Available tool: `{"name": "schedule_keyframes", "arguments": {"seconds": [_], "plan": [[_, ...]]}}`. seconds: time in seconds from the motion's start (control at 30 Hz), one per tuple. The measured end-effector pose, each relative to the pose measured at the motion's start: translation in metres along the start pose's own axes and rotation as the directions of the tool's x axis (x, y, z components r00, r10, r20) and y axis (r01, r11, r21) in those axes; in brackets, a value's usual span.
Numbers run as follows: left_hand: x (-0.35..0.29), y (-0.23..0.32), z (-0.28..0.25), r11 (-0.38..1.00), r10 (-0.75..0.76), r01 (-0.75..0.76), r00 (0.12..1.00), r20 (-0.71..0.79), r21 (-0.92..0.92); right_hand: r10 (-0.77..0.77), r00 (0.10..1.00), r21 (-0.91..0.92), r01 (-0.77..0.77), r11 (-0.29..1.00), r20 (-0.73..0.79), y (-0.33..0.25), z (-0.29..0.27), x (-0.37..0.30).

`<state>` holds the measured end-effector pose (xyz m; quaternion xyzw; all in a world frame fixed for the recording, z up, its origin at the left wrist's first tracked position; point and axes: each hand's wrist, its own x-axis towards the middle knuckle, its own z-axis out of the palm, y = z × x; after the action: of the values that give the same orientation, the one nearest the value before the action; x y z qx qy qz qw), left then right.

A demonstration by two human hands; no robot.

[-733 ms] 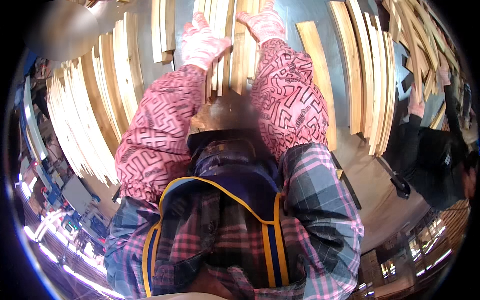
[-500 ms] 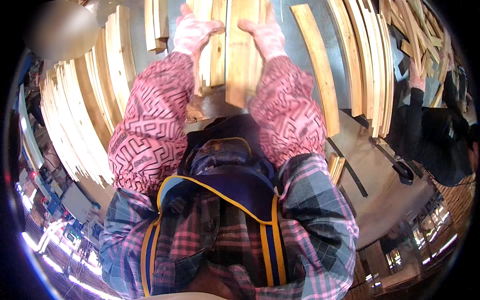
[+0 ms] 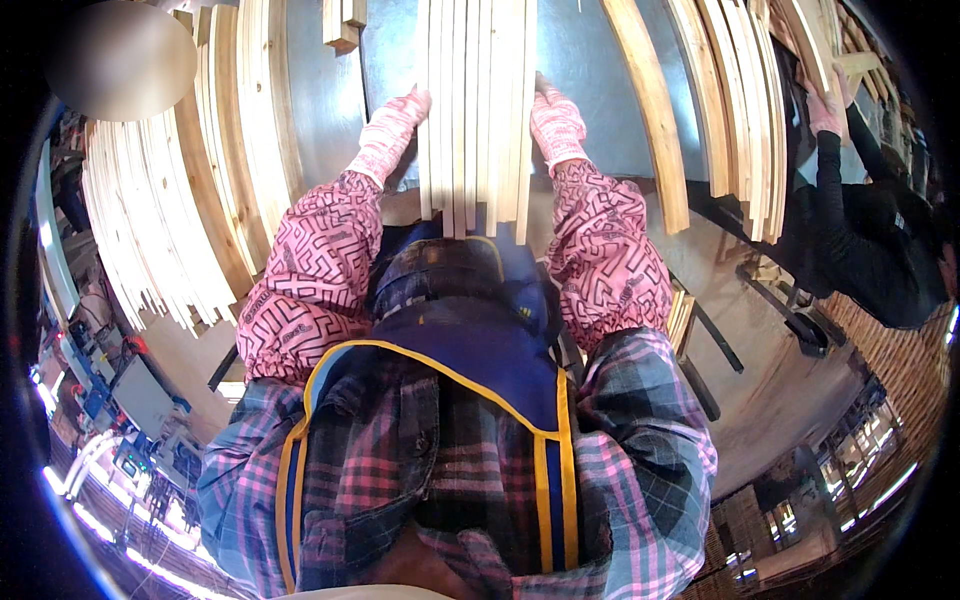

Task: The person sorts wooden planks on a metal table, picking them up from a disorganized pile and arranging them into neat stacks. They handle the wood by hand, moving pieces from one side of the table to another to create organized piles.

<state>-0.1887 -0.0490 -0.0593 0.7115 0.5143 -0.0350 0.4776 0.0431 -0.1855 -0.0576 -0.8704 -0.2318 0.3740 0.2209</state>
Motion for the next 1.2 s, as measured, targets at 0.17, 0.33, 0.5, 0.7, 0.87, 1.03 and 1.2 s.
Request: {"name": "schedule_keyframes", "arguments": {"seconds": [0.17, 0.33, 0.5, 0.7, 0.87, 1.03, 1.2], "plan": [[-0.008, -0.019, -0.027, 0.76, -0.078, 0.148, 0.987, 0.137, -0.633, -0.026, 0.999, 0.105, 0.029, 0.994, -0.03, 0.019, -0.003, -0.012], [-0.016, -0.003, -0.044, 0.144, 0.085, 0.316, 0.94, 0.33, -0.938, -0.133, 0.991, 0.09, 0.129, 0.988, 0.032, 0.03, -0.011, -0.006], [0.003, 0.018, -0.048, 0.689, -0.079, 0.266, 0.952, 0.295, -0.675, -0.284, 0.953, -0.129, 0.296, 0.946, 0.101, 0.039, -0.015, 0.018], [0.044, 0.087, -0.069, 0.934, -0.141, 0.213, 0.957, -0.252, 0.286, -0.021, 0.998, 0.35, -0.004, 0.937, 0.067, -0.048, -0.034, -0.02], [0.147, 0.12, -0.116, 0.847, -0.024, 0.324, 0.815, -0.578, 0.421, -0.187, 0.973, -0.155, 0.166, 0.974, -0.131, -0.082, -0.028, 0.012], [0.172, 0.128, -0.155, 0.849, -0.176, 0.357, 0.886, -0.429, 0.389, -0.492, 0.868, -0.249, 0.463, 0.851, -0.07, -0.153, -0.059, 0.11], [0.113, 0.122, -0.105, 0.831, 0.259, 0.097, 0.805, -0.535, 0.548, -0.339, 0.889, -0.695, 0.453, 0.558, 0.307, -0.256, -0.073, 0.228]]}}
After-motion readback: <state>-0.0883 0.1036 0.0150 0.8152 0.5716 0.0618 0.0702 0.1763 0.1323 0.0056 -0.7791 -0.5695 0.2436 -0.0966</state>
